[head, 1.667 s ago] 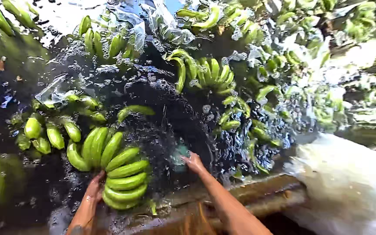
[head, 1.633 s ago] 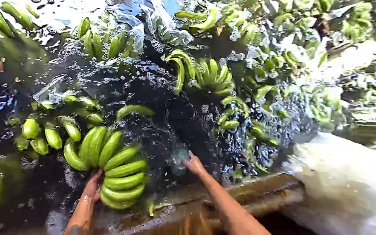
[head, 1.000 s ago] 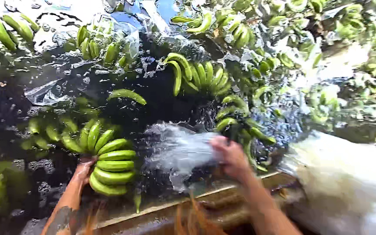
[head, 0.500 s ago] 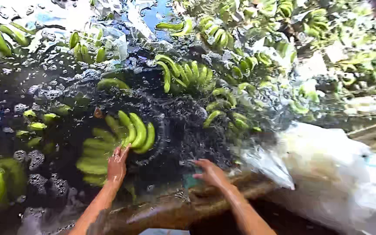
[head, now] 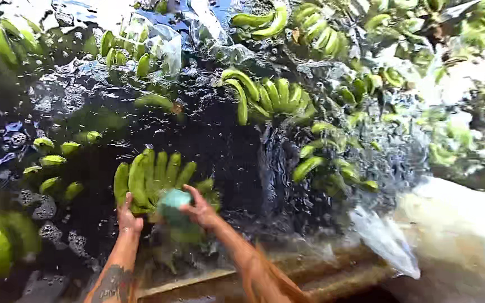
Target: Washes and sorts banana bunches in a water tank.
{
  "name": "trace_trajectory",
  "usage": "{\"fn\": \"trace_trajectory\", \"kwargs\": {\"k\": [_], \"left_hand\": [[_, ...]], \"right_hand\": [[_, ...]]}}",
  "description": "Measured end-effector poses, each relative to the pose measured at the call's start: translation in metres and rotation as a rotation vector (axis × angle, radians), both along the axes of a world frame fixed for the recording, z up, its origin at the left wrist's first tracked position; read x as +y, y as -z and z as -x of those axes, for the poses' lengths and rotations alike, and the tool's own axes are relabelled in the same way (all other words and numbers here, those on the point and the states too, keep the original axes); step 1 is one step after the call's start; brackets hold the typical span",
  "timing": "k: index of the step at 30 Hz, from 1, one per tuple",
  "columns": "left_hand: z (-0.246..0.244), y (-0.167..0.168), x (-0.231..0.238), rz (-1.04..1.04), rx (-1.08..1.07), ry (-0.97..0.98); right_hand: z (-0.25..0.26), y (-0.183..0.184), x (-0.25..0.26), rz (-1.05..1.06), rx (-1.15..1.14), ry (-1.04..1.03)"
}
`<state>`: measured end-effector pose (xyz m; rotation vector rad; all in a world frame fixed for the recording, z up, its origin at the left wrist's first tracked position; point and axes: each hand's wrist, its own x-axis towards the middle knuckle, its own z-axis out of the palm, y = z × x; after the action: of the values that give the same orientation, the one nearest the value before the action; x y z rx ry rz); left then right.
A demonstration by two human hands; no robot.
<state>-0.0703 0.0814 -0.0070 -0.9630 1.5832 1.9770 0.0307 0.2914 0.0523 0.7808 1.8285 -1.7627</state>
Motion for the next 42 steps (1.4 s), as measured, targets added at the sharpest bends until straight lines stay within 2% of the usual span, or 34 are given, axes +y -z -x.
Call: {"fn": "trace_trajectory", "kwargs": {"k": [2,4,6,8,10,12,15,18,20,23,28,31,33,35,37,38,40,42], "left_hand": [[0.012,-0.007,0.010,0.071,0.046,0.063],[0.024,-0.014,0.015,0.082,0.054,0.030],[0.025,-0.014,0.010,0.054,0.095,-0.034],[0.018,-0.015,0.008,0.062,0.122,-0.135],[0.001,-0.017,0.006,0.073,0.117,-0.215],[-0.028,-0.017,-0.004,0.028,0.065,-0.207],[-0.061,-0.017,-0.039,-0.144,-0.074,-0.097],[-0.068,-0.024,-0.054,-0.223,-0.221,-0.004],[-0.083,-0.032,-0.049,-0.218,-0.294,0.049],[-0.108,-0.057,-0.028,-0.216,-0.286,0.083],[-0.130,-0.092,0.024,-0.255,-0.304,-0.068],[-0.135,-0.102,0.055,-0.234,-0.303,-0.109],[-0.141,-0.097,0.068,-0.186,-0.287,-0.122],[-0.140,-0.085,0.064,-0.189,-0.259,-0.115],[-0.136,-0.079,0.055,-0.235,-0.271,-0.102],[-0.136,-0.084,0.051,-0.259,-0.298,-0.094],[-0.124,-0.098,0.055,-0.292,-0.338,-0.112],[-0.114,-0.116,0.061,-0.295,-0.401,-0.152]], "right_hand": [[0.051,0.020,-0.011,-0.251,-0.014,-0.188],[0.087,0.031,0.019,-0.460,-0.028,-0.280],[0.095,0.039,0.064,-0.675,-0.015,-0.189],[0.084,0.030,0.113,-0.834,-0.061,-0.069],[0.048,0.014,0.150,-0.795,-0.091,-0.041],[-0.009,-0.008,0.160,-0.618,-0.087,-0.133],[-0.098,-0.035,0.127,-0.395,-0.131,-0.340],[-0.137,-0.042,0.097,-0.339,-0.296,-0.455],[-0.127,-0.051,0.082,-0.388,-0.328,-0.305],[-0.085,-0.052,0.049,-0.502,-0.217,0.001],[-0.036,-0.045,0.028,-0.696,-0.315,-0.165],[-0.021,-0.037,0.024,-0.736,-0.372,-0.139],[-0.029,-0.034,0.020,-0.593,-0.363,-0.128],[-0.050,-0.045,0.020,-0.320,-0.235,-0.120],[-0.071,-0.055,0.013,-0.084,-0.102,0.069],[-0.078,-0.053,0.014,-0.076,-0.067,0.180],[-0.071,-0.036,0.030,-0.280,-0.024,0.229],[-0.060,-0.026,0.036,-0.532,-0.039,0.153]]}}
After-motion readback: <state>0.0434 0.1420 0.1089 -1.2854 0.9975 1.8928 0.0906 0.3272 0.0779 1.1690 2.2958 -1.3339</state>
